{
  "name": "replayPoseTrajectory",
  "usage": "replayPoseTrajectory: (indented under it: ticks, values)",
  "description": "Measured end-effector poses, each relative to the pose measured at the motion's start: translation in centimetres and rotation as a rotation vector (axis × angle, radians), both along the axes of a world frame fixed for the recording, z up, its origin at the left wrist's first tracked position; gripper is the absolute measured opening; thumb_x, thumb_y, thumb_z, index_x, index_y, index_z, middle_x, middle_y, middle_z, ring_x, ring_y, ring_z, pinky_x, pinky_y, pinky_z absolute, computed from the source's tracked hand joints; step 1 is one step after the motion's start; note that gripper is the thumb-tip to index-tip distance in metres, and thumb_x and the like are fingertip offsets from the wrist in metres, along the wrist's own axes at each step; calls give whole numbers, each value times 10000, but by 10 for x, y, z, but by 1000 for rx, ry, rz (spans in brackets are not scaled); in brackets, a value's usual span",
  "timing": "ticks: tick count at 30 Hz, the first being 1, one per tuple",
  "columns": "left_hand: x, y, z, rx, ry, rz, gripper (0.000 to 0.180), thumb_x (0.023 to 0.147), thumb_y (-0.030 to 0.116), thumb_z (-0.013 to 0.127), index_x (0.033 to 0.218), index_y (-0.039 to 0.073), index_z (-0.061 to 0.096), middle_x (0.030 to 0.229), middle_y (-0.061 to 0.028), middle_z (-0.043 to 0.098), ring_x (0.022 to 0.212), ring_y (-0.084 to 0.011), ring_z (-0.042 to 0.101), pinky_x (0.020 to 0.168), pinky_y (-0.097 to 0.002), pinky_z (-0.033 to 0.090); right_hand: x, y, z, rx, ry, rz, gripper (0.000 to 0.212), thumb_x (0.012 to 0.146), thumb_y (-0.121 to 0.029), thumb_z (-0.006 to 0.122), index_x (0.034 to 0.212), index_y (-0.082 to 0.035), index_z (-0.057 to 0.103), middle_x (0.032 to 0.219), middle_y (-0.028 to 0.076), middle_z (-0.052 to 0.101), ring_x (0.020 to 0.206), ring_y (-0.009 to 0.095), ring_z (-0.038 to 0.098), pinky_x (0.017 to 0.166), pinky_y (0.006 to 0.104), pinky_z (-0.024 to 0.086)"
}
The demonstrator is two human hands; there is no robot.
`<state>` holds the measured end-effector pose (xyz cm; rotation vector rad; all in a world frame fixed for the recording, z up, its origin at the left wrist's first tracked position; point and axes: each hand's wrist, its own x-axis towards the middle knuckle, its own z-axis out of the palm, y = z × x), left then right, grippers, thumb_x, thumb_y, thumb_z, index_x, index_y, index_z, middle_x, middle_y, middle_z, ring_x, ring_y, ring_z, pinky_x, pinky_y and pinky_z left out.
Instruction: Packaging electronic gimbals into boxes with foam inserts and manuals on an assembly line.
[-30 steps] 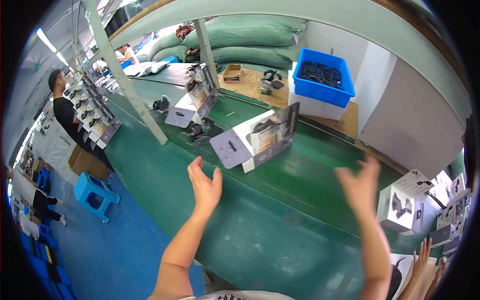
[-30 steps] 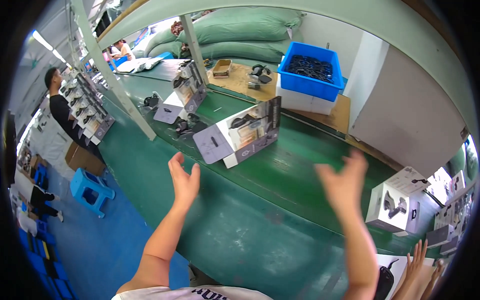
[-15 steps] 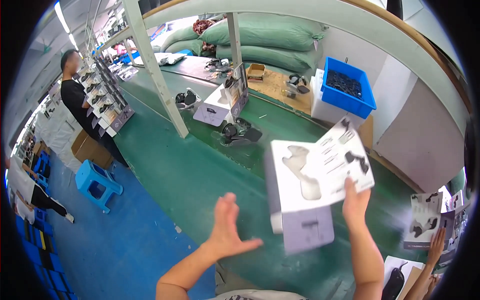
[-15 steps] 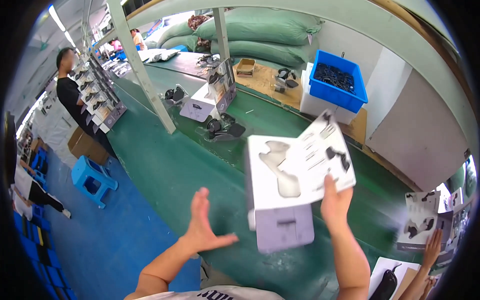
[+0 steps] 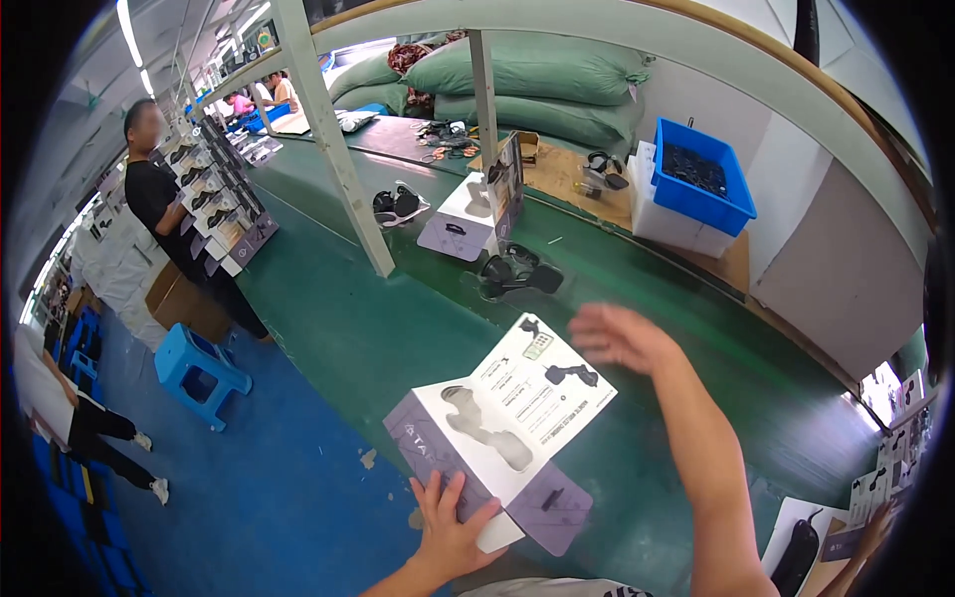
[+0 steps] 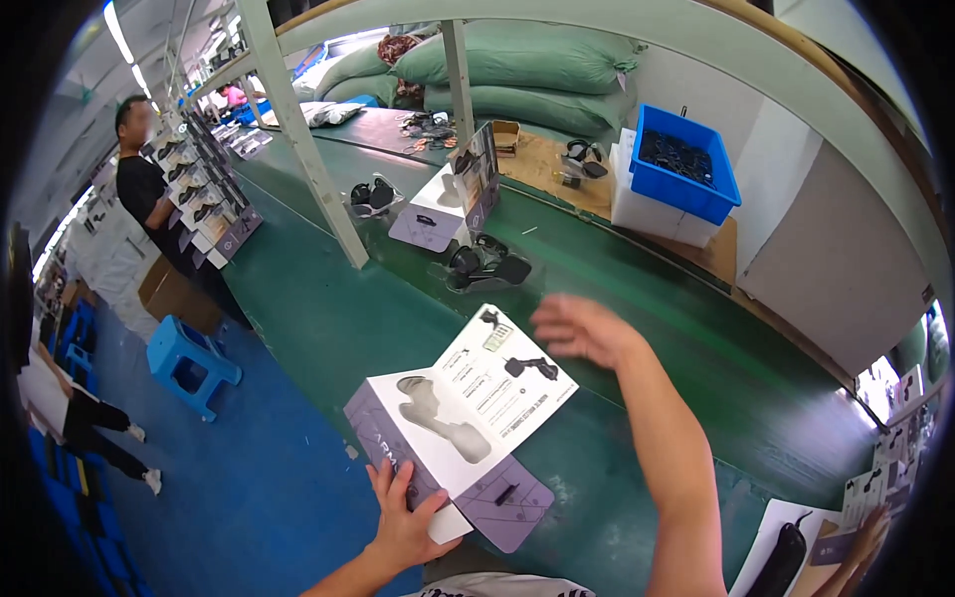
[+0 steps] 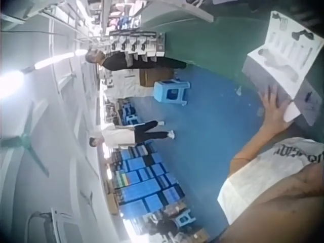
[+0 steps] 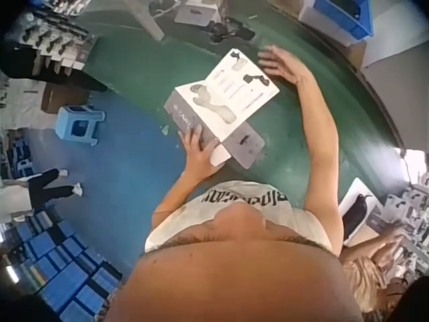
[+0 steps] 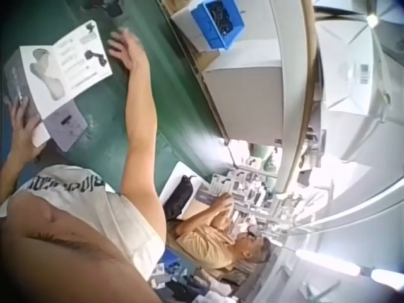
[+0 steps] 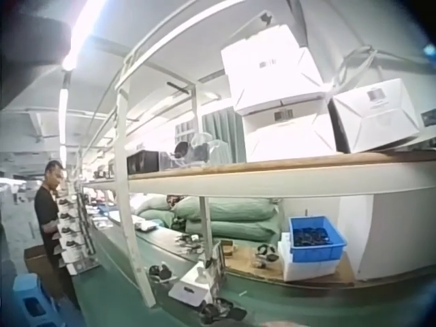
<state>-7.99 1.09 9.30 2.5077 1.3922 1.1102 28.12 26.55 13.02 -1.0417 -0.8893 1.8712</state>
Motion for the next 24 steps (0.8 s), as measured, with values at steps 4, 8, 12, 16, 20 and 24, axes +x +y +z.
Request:
replayPoseTrajectory:
  ticks: [4, 8, 12, 16, 20, 24]
  values:
    - [-14, -8, -37, -53, 13, -20, 830, 745, 387, 846, 1437, 116, 475, 1561, -230, 333, 1465, -510, 257, 1188, -707, 121, -12, 81, -47, -206, -328, -424, 828, 809, -541, 814, 1371, 9, 553, 1281, 252, 594, 1104, 363, 633, 908, 489, 549]
    - [-32, -25, -88, 11, -85, 13, 848, 733, 406, 848, 1409, 89, 448, 1543, -228, 335, 1448, -511, 286, 1177, -734, 100, -50, 112, -55, -324, -465, -471, 825, 751, -568, 848, 1288, 4, 594, 1171, 236, 627, 1000, 337, 651, 835, 465, 543]
    - [-37, -28, -95, 122, -253, 41, 712, 762, 407, 812, 1328, 71, 540, 1519, -223, 365, 1433, -522, 293, 1176, -726, 120, -70, 120, -52, -377, -566, -544, 601, 777, -490, 839, 1123, -20, 696, 983, 182, 683, 840, 269, 653, 715, 350, 515]
    - [5, -17, -59, 521, -508, 296, 452, 959, 368, 617, 1313, 88, 637, 1371, -195, 583, 1249, -380, 564, 1089, -676, 315, -67, 129, -61, -525, -436, -615, 468, 772, -400, 849, 1041, -41, 715, 855, 140, 691, 711, 231, 637, 560, 337, 451]
    - [-19, -38, -24, 110, 60, 183, 522, 931, 319, 656, 1370, 51, 566, 1379, -265, 535, 1237, -431, 549, 1080, -649, 361, -61, 118, -51, -505, -386, -594, 446, 783, -361, 835, 1051, -30, 704, 857, 150, 693, 710, 243, 647, 567, 344, 471]
    - [-25, -43, -46, -75, 95, 127, 580, 876, 351, 704, 1350, 44, 573, 1453, -253, 448, 1338, -486, 406, 1126, -676, 263, -85, 106, -28, -452, -317, -547, 418, 796, -310, 815, 1064, -15, 689, 861, 164, 695, 710, 258, 660, 577, 354, 497]
